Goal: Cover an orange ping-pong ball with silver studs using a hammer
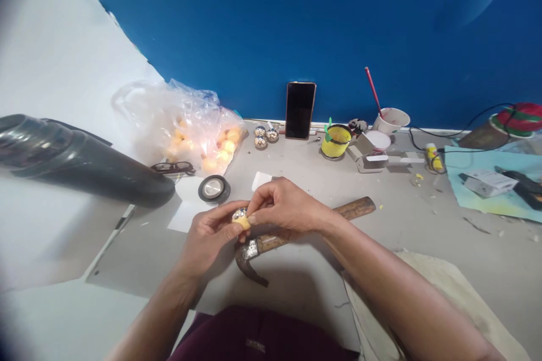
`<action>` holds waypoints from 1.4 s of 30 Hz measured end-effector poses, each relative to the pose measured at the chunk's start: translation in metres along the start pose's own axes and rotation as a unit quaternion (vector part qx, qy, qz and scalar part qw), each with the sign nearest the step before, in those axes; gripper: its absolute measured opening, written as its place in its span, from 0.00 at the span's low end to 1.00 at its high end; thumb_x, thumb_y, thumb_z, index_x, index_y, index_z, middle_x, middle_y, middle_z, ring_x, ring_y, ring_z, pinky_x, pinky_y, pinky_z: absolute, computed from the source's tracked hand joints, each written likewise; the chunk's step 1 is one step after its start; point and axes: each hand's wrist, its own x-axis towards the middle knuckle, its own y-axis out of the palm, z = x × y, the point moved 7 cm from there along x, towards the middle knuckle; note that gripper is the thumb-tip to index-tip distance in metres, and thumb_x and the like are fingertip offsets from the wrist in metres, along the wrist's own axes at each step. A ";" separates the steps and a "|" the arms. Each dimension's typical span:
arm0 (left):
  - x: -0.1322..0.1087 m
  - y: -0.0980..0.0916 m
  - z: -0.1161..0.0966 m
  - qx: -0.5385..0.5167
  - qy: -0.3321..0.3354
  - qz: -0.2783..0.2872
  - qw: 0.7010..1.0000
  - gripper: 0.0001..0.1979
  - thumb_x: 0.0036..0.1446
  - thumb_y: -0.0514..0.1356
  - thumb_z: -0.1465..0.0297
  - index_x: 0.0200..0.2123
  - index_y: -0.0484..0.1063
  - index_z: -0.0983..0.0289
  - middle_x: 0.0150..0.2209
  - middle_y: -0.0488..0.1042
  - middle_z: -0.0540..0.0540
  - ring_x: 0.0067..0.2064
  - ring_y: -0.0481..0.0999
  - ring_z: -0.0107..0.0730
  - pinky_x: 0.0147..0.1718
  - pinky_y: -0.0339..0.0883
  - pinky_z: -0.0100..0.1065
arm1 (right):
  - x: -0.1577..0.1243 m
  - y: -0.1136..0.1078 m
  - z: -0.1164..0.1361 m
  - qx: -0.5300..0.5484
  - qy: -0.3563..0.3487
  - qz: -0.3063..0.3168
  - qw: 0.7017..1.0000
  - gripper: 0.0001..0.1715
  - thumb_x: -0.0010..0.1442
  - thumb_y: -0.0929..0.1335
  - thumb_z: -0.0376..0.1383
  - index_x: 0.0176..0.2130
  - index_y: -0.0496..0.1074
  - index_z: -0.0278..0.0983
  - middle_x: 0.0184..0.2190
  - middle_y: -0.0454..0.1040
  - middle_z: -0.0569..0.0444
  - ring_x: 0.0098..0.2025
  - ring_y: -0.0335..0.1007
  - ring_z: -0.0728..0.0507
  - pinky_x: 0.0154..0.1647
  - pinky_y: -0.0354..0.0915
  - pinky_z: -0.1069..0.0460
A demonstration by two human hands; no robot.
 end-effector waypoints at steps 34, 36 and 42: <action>0.002 0.006 0.005 -0.203 -0.055 0.015 0.977 0.17 0.48 0.73 0.68 0.42 0.82 0.66 0.37 0.82 0.61 0.26 0.73 0.27 0.24 0.63 0.29 | 0.004 -0.025 0.002 -0.296 -0.020 -0.139 0.945 0.11 0.61 0.68 0.41 0.29 0.71 0.36 0.27 0.74 0.56 0.29 0.64 0.48 0.29 0.53 0.53; 0.003 0.003 0.007 -0.191 -0.061 -0.006 0.980 0.15 0.48 0.72 0.70 0.41 0.81 0.67 0.36 0.82 0.60 0.25 0.71 0.25 0.23 0.60 0.28 | 0.003 -0.032 0.002 -0.375 0.009 -0.177 0.910 0.10 0.62 0.67 0.39 0.32 0.72 0.37 0.30 0.76 0.54 0.30 0.66 0.47 0.30 0.52 0.52; 0.004 -0.005 0.010 -0.187 -0.052 -0.062 0.979 0.18 0.49 0.71 0.71 0.45 0.79 0.66 0.40 0.81 0.59 0.30 0.74 0.26 0.29 0.66 0.28 | -0.006 -0.022 -0.001 -0.536 0.044 -0.029 0.843 0.12 0.60 0.69 0.42 0.31 0.77 0.37 0.30 0.79 0.49 0.31 0.71 0.42 0.27 0.48 0.51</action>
